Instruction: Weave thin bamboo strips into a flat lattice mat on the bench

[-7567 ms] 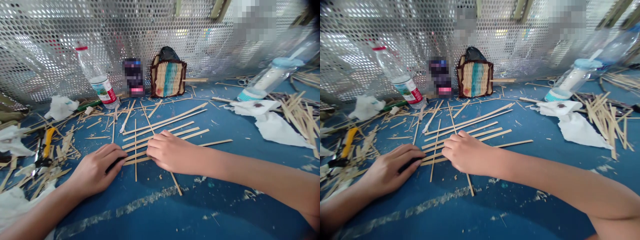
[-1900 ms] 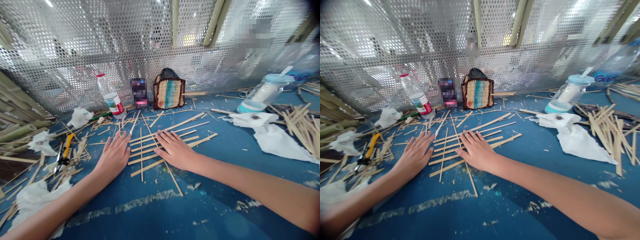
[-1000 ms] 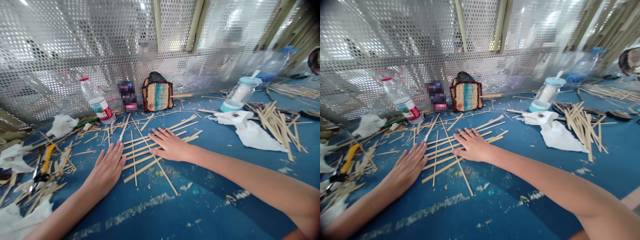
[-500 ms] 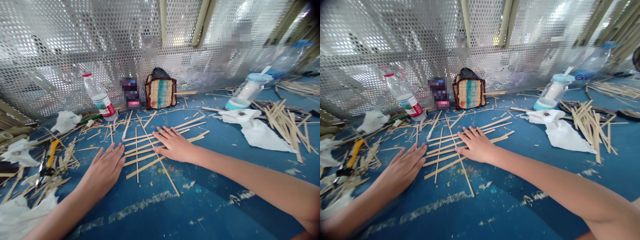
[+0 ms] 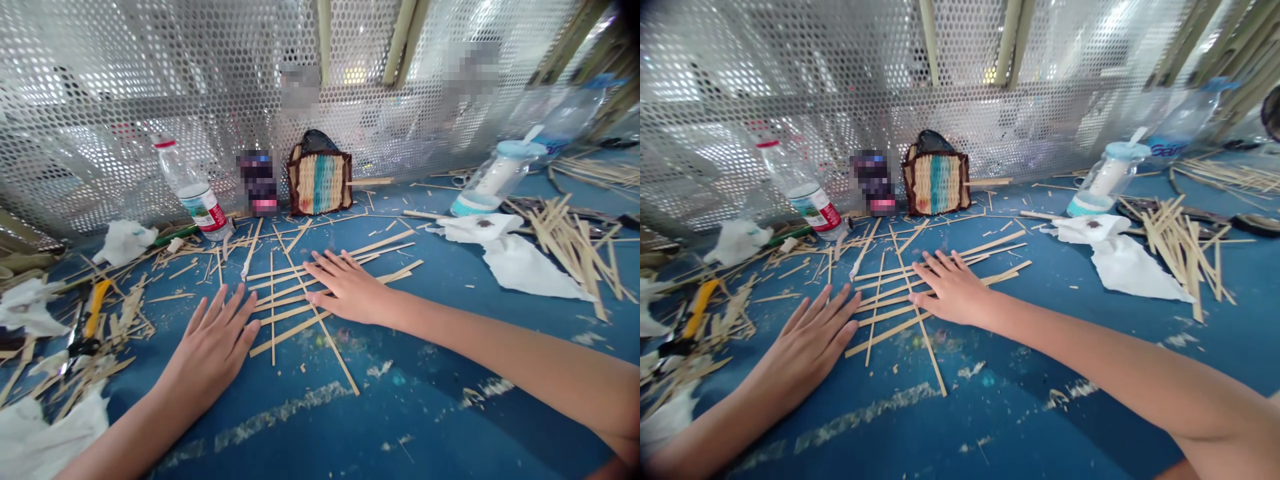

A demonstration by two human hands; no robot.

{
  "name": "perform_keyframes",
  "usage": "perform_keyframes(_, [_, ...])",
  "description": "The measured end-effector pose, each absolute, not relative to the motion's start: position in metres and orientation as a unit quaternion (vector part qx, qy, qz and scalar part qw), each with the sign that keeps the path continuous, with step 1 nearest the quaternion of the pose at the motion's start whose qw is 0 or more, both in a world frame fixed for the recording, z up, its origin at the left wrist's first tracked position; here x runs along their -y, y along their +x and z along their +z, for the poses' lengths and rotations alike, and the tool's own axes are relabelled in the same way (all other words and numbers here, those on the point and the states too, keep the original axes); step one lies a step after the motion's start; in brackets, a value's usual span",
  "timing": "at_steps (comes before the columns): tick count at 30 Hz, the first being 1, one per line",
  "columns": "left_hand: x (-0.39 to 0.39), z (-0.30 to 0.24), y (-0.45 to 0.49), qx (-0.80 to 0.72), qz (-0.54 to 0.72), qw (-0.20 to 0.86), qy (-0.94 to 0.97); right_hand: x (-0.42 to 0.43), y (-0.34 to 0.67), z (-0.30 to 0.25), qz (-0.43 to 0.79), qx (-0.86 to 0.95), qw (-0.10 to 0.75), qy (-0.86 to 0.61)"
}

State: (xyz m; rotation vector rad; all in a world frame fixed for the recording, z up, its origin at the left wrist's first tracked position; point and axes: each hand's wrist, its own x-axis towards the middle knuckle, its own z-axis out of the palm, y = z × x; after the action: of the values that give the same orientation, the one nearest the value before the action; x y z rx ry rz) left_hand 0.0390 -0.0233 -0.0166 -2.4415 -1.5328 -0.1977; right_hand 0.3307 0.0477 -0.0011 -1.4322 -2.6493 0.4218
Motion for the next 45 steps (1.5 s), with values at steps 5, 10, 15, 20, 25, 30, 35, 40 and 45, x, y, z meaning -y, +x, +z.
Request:
perform_keyframes(5, [0.015,-0.012,0.035,0.524,-0.094,0.114,-0.839,-0.048,0.332,-0.001,0.129,0.882,0.078,-0.446])
perform_keyframes(10, [0.012,0.004,0.036,0.496,-0.133,0.087,-0.853,-0.055,0.335,0.003,0.078,0.889,0.169,-0.418])
perform_keyframes(15, [0.017,0.009,0.041,0.475,-0.133,0.085,-0.866,-0.067,0.342,0.004,0.059,0.886,0.2,-0.414])
perform_keyframes(20, [0.021,0.006,0.044,0.455,-0.106,0.072,-0.881,-0.071,0.344,0.001,0.073,0.889,0.2,-0.406])
perform_keyframes(25, [0.02,0.005,0.044,0.463,-0.101,0.071,-0.878,-0.073,0.344,-0.003,0.067,0.894,0.208,-0.391])
perform_keyframes(30, [0.019,0.005,0.044,0.468,-0.1,0.062,-0.876,-0.073,0.344,-0.006,0.057,0.892,0.206,-0.399])
perform_keyframes(35, [0.019,0.006,0.046,0.476,-0.098,0.047,-0.873,-0.067,0.341,0.0,0.037,0.887,0.205,-0.411])
perform_keyframes(40, [0.017,0.007,0.047,0.487,-0.087,0.024,-0.869,-0.06,0.337,0.008,0.062,0.894,0.195,-0.398])
perform_keyframes(45, [0.017,0.008,0.048,0.498,-0.076,0.014,-0.864,-0.059,0.335,0.007,0.078,0.902,0.174,-0.388])
